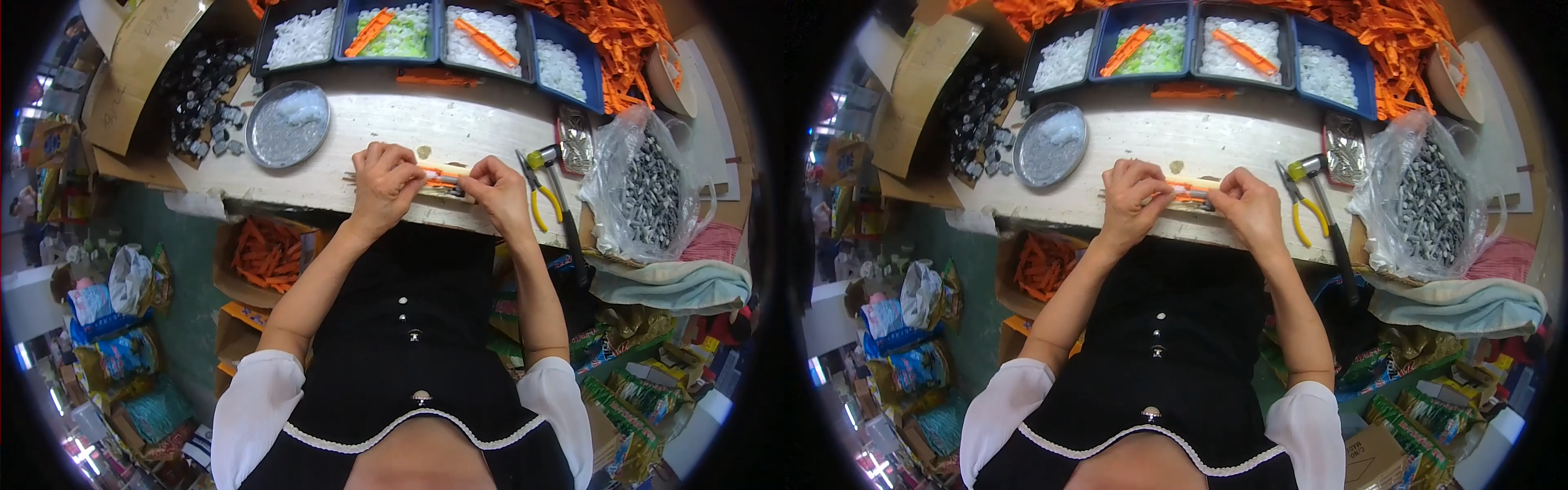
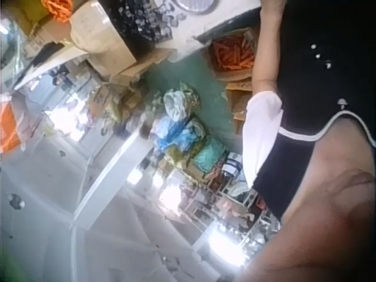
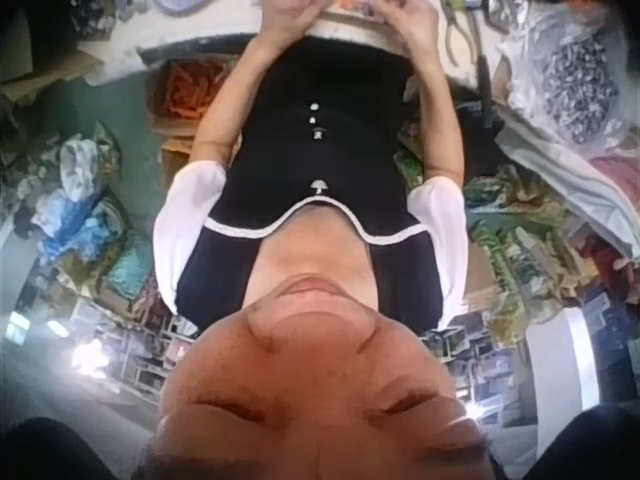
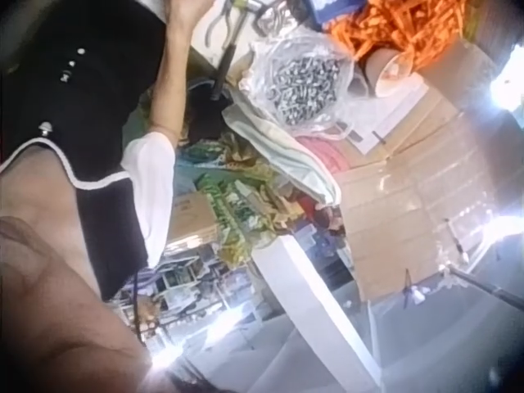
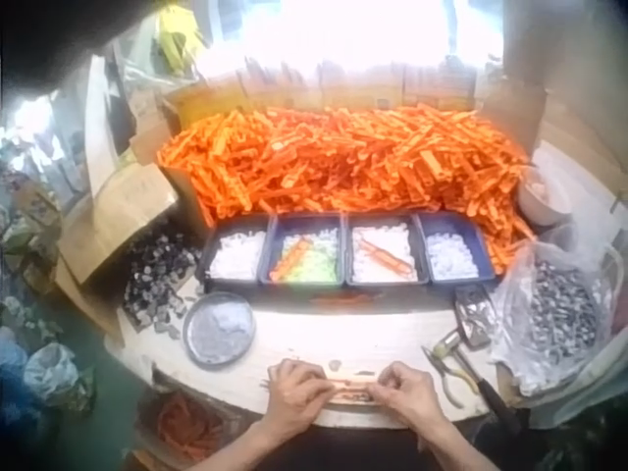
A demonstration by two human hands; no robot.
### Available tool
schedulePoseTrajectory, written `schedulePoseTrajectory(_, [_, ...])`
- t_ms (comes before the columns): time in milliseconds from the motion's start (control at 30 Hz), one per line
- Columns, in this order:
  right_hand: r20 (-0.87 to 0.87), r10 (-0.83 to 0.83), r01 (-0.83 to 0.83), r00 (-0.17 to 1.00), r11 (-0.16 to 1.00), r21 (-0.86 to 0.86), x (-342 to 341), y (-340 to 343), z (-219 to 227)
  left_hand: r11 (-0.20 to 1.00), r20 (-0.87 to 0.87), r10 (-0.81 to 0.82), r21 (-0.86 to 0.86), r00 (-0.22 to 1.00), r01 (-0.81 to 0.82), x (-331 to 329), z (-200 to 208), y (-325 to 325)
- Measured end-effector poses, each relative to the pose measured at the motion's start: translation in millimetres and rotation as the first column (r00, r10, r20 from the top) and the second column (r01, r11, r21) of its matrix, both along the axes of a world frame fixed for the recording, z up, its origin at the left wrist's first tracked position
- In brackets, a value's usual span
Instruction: Assembling small plastic components for toys using a jig and a small hammer at a workbench.
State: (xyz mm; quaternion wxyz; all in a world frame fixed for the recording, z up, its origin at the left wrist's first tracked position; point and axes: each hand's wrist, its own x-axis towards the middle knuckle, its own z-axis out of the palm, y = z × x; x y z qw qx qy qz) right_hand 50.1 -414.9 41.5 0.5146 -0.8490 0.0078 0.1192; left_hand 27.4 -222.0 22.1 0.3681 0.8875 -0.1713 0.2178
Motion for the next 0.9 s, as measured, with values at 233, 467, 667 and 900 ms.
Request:
schedulePoseTrajectory(233, [0.011, 0.187, -0.187, 0.982, 0.980, 0.064, 18.5, -14.7, -7.9, 1.000, 0.021, 0.010, 0.007, 1.000, -0.010, -7.7, -0.1, 0.6])
schedulePoseTrajectory(467, [0.616, -0.071, 0.280, 0.785, 0.927, -0.250, 141.5, -86.4, 28.5, 1.000, -0.005, 0.022, -0.009, 1.000, -0.022, -6.8, 3.8, -1.5])
schedulePoseTrajectory(667, [0.758, 0.045, 0.471, 0.651, 0.759, -0.450, 228.8, -116.3, 29.6, 1.000, -0.021, 0.024, -0.008, 0.999, -0.024, -1.5, 3.9, -2.0])
schedulePoseTrajectory(900, [0.780, 0.140, 0.334, 0.610, 0.847, -0.413, 233.3, -72.0, 33.3, 1.000, -0.015, 0.020, 0.002, 1.000, -0.020, -7.5, 3.6, -0.7])
